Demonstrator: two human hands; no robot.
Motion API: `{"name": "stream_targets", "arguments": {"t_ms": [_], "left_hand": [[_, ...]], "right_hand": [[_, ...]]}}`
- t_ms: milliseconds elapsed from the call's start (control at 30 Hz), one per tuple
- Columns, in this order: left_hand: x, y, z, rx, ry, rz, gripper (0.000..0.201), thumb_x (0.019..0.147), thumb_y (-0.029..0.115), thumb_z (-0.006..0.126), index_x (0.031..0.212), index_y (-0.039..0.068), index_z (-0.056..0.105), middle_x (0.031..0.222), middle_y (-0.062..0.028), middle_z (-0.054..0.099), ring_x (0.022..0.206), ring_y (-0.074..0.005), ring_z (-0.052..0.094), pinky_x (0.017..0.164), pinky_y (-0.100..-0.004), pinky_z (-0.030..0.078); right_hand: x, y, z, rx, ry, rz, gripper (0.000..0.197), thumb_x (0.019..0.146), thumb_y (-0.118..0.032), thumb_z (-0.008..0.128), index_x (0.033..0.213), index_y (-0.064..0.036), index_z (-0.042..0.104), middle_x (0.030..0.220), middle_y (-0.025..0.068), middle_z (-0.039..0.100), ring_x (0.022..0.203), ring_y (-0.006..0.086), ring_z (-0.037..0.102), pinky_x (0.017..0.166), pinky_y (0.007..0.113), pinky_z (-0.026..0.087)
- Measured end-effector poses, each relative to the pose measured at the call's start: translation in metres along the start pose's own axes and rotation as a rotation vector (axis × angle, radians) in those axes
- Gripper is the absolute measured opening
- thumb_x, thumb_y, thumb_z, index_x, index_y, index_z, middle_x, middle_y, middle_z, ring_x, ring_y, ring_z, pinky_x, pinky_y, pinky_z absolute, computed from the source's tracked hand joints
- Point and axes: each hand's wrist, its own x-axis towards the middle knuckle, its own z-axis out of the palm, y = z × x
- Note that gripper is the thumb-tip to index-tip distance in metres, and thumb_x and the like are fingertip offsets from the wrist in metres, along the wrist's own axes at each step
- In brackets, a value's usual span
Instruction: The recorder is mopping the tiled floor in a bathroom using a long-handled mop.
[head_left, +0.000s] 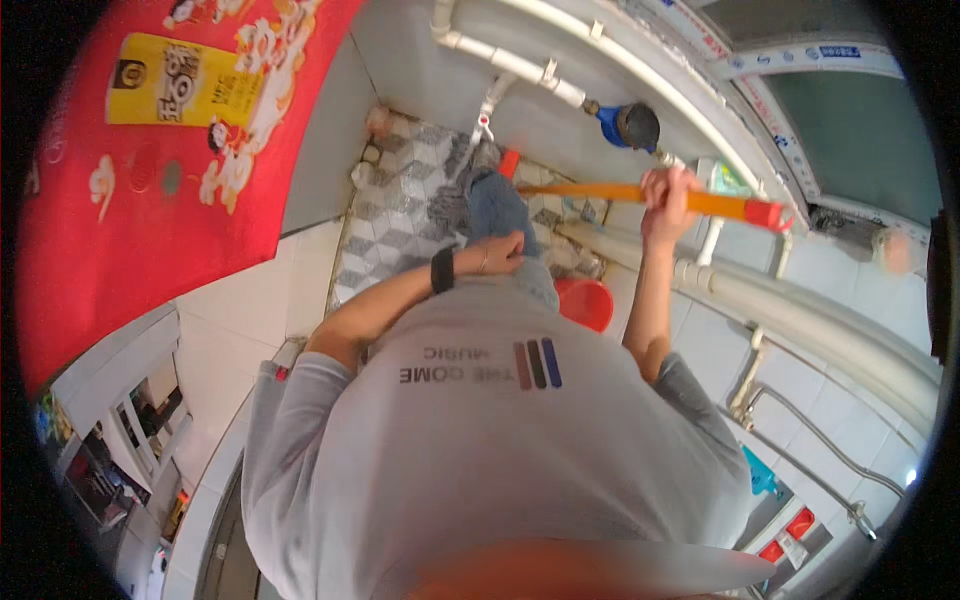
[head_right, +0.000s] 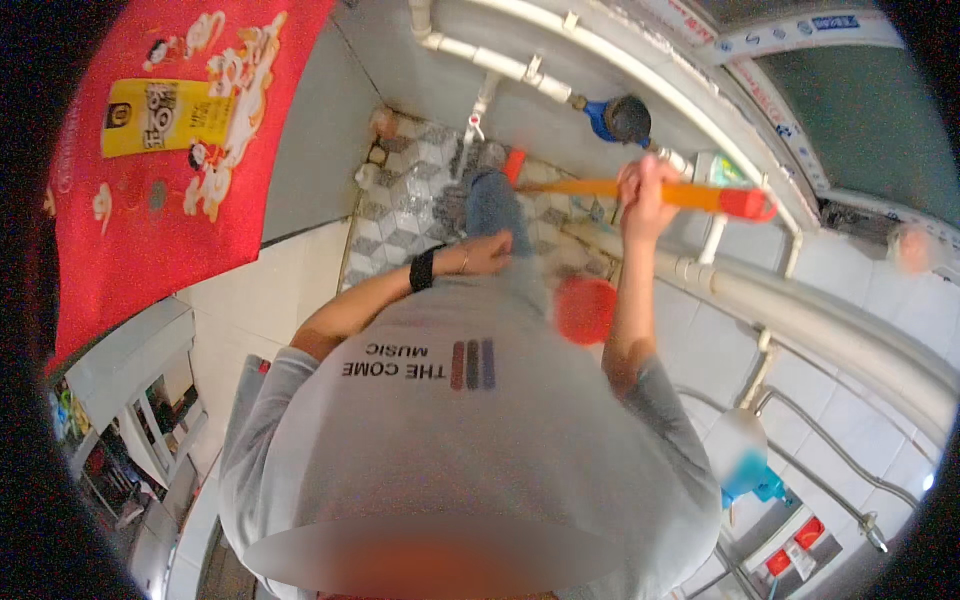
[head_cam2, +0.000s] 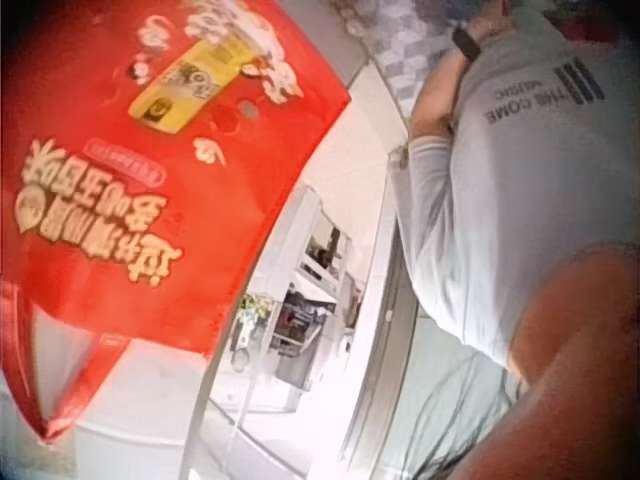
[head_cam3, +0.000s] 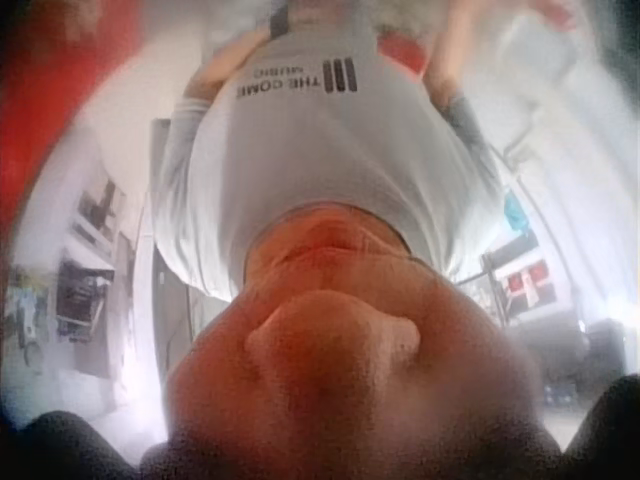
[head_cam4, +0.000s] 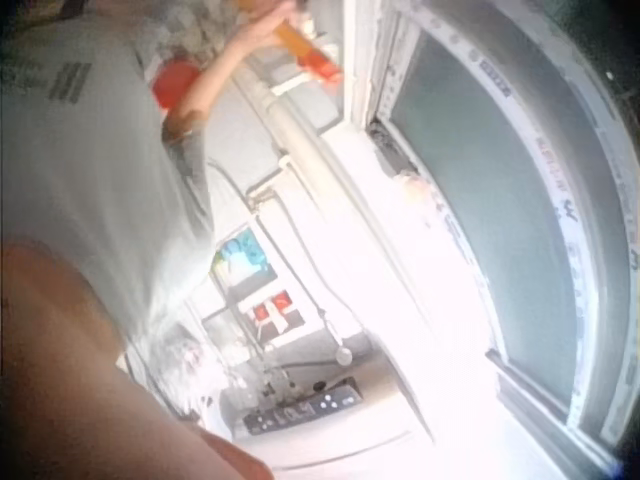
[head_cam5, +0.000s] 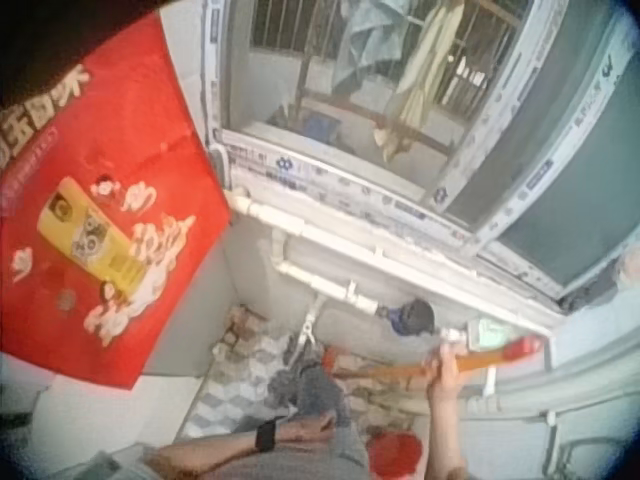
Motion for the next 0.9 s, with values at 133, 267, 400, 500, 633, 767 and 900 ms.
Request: {"name": "stream_targets", "arguments": {"t_ms": [133,267,400,500,633,767,900], "left_hand": [[0.016,-0.003,-0.009,0.086,0.088,0.195,0.026,0.080,0.025,0.053,0.089,0.006,0.038,0.072,-0.0122,0.051,0.066,-0.0251,0.051,0.063,-0.0363,0.041],[0.031,-0.009,-0.020,0.199,0.015,0.055,0.027,0.081,0.027,0.053,0.090,0.006,0.039,0.074,-0.0118,0.052,0.067,-0.0253,0.051,0.062,-0.0351,0.041],[0.014,0.013,-0.022,0.140,0.111,-0.089,0.025,0.081,0.026,0.053,0.089,0.006,0.039,0.072,-0.0118,0.051,0.066,-0.0246,0.051,0.061,-0.0352,0.041],[0.014,-0.010,-0.020,0.173,0.095,0.147,0.025,0.081,0.026,0.053,0.087,0.006,0.040,0.070,-0.0124,0.052,0.064,-0.0250,0.052,0.059,-0.0368,0.041],[0.000,0.002,-0.005,0.171,0.002,-0.068,0.024,0.082,0.026,0.051,0.087,0.005,0.041,0.072,-0.0125,0.052,0.064,-0.0253,0.053,0.058,-0.0368,0.041],[-0.037,-0.005,0.012,0.201,0.074,-0.145,0.025,0.083,0.028,0.049,0.091,0.005,0.042,0.076,-0.0143,0.052,0.068,-0.0275,0.053,0.061,-0.0370,0.041],[-0.075,0.008,0.033,0.117,0.060,-0.189,0.028,0.082,0.032,0.050,0.090,0.006,0.043,0.077,-0.0149,0.053,0.069,-0.0288,0.054,0.061,-0.0373,0.041]], "right_hand": [[-0.002,0.008,0.004,0.051,-0.237,-0.034,0.026,0.086,-0.007,0.049,0.063,-0.0086,0.037,0.050,0.0003,0.035,0.040,0.0087,0.029,0.045,0.025,0.032],[0.019,0.017,0.017,0.155,-0.243,0.058,0.023,0.086,-0.006,0.048,0.066,-0.0101,0.037,0.050,-0.0014,0.031,0.043,0.0081,0.029,0.046,0.025,0.031],[-0.006,0.005,0.012,0.020,-0.264,-0.046,0.026,0.087,-0.010,0.047,0.062,-0.0085,0.037,0.048,-0.0008,0.029,0.042,0.0100,0.026,0.049,0.028,0.035],[-0.002,0.009,0.014,-0.036,-0.277,-0.060,0.027,0.087,-0.010,0.045,0.062,-0.0083,0.036,0.046,-0.0009,0.029,0.039,0.0093,0.025,0.046,0.028,0.034],[-0.011,0.001,0.011,-0.023,-0.137,-0.053,0.030,0.087,-0.012,0.044,0.060,-0.0090,0.032,0.044,-0.0019,0.027,0.037,0.0081,0.022,0.043,0.027,0.029],[-0.023,0.003,-0.009,0.081,-0.222,-0.164,0.026,0.087,-0.011,0.045,0.062,-0.0079,0.035,0.045,0.0001,0.029,0.036,0.0095,0.024,0.042,0.027,0.029],[-0.015,0.007,-0.021,0.071,-0.139,-0.177,0.026,0.086,-0.010,0.045,0.062,-0.0089,0.035,0.045,-0.0006,0.028,0.037,0.0083,0.024,0.040,0.027,0.028]]}}
